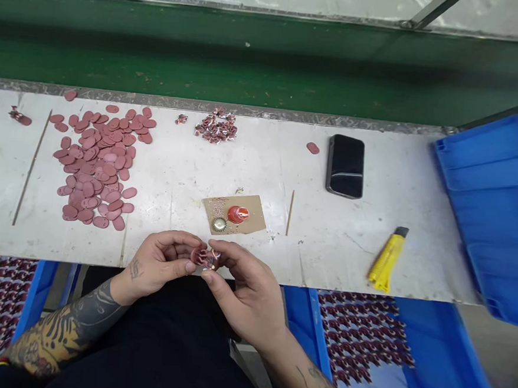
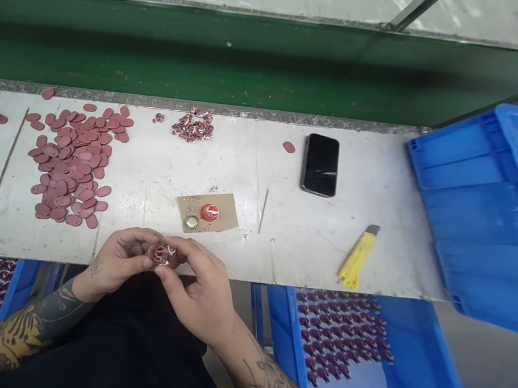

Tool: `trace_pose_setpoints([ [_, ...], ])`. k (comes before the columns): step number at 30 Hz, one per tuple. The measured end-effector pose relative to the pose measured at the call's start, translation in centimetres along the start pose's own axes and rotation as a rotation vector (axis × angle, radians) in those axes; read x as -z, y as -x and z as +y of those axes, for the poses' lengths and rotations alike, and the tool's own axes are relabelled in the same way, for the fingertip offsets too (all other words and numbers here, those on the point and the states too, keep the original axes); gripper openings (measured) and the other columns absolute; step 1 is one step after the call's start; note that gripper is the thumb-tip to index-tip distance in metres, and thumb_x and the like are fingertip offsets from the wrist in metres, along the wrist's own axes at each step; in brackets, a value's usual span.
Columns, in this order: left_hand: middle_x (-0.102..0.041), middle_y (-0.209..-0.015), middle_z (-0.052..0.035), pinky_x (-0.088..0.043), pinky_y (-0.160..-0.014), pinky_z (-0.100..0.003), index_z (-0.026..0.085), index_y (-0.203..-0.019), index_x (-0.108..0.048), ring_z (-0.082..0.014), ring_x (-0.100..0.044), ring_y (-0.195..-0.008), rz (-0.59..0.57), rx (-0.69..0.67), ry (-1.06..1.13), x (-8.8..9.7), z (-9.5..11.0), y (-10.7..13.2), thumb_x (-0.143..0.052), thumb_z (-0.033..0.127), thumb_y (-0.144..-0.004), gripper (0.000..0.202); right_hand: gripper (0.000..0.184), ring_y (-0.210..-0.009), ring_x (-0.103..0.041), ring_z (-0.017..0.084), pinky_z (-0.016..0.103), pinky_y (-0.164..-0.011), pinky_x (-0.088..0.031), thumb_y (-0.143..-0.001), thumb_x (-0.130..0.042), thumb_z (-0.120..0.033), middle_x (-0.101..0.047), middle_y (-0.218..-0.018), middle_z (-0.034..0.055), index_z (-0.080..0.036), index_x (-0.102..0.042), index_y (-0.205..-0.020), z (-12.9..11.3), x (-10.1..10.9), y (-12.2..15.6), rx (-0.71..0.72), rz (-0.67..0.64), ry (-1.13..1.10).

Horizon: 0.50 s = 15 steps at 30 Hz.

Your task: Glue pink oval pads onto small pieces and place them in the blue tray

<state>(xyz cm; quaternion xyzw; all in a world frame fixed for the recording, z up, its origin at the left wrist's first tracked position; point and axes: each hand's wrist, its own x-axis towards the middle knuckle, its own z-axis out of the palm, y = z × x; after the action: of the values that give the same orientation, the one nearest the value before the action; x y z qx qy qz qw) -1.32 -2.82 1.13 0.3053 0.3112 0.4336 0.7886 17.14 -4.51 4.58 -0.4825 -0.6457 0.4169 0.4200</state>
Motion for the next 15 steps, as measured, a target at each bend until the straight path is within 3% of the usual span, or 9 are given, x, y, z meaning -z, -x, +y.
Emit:
trace_pose_setpoints([
  [15,-0.076,-0.105,-0.0062,-0.06,-0.086,-0.027,0.02,-0.103,-0.075,-0.0173,-0.074,-0.095,-0.028,-0.048,-0.011,-0.06,0.1,-0.08,-0.079,0.008,-0.078,0.028,0.036,-0.078,-0.067,0.012,0.025,-0.074,-0.058,-0.087,-0.069,-0.016,-0.071,-0.098,0.0003,-0.026,-0.061,-0.12,-0.04,0.05,-0.28,0.006,-0.018,0.022],
])
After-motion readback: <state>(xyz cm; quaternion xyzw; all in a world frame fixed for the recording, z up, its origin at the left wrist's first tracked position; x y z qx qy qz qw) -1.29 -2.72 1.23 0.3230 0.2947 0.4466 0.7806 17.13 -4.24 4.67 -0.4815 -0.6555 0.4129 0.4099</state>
